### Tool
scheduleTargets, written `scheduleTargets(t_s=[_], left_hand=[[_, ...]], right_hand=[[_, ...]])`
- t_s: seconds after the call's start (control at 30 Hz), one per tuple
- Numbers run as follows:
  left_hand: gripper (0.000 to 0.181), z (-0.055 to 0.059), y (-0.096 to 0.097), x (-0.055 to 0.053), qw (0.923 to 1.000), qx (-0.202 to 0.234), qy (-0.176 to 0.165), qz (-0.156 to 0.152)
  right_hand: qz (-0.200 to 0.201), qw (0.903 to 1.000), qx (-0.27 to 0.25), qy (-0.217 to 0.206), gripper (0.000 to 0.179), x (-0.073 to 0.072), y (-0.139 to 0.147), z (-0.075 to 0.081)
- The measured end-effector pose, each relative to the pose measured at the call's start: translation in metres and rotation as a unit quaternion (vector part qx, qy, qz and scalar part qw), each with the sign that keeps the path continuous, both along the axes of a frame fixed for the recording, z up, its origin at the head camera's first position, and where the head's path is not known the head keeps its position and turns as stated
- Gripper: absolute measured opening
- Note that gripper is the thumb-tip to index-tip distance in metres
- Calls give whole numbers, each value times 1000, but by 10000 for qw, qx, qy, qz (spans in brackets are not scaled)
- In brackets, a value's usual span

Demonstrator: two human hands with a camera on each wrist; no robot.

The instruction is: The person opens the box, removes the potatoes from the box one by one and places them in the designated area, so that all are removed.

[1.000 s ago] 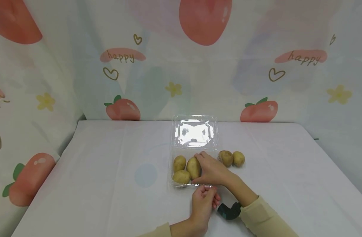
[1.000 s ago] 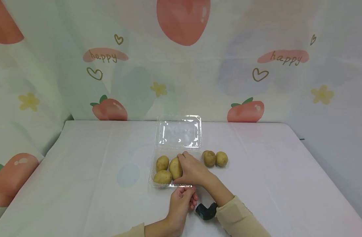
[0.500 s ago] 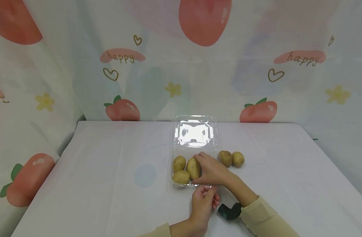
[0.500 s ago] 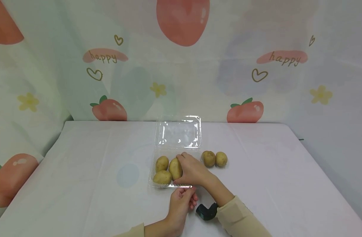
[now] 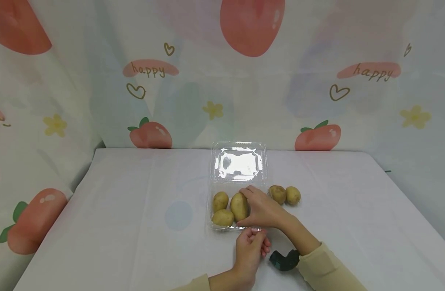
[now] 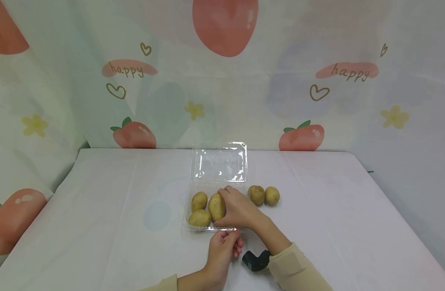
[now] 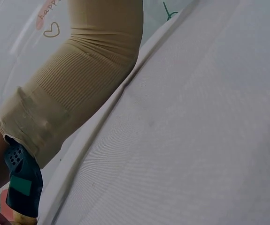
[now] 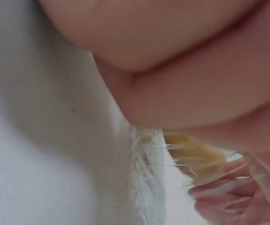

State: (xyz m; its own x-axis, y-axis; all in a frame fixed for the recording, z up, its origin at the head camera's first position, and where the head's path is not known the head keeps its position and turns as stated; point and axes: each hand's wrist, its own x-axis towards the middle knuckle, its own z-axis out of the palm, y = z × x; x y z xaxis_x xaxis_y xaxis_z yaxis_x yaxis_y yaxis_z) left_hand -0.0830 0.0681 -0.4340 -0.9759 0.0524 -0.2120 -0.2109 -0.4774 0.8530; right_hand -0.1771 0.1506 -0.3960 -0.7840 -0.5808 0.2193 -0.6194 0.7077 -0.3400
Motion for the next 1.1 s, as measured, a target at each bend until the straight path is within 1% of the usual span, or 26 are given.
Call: scheduleTargets(t_s=[0.1,0.2,0.3,0.37,0.63,1.0,1.1], left_hand=[[3,-1,1,0,10000,-33,54,36],[4,-1,1,0,9999,-79,104,63],[5,-1,1,0,9998,-128,119,68],[6,-1,0,0,9999,-126,86,61],[7,1,-1,0,9999,-111,-35,22],[7,1,0,1,9998,-154,-64,52],[7,1,0,1,9998,-162,-60,80]], right_hand=[[-62,9996,-268,-109,81,0,2,0],[-112,9976,-650,-202,82,0,5,0],[-127,9946,-1005,-205,81,-1,7,-1],[-135,9933,-1134,-163,82,-2,8,-1],[-115,9913,-1309,-30,81,-1,11,0],[-158,9904,-1372,-80,81,4,19,10],[-231,9902,-1376,-58,81,4,22,11]])
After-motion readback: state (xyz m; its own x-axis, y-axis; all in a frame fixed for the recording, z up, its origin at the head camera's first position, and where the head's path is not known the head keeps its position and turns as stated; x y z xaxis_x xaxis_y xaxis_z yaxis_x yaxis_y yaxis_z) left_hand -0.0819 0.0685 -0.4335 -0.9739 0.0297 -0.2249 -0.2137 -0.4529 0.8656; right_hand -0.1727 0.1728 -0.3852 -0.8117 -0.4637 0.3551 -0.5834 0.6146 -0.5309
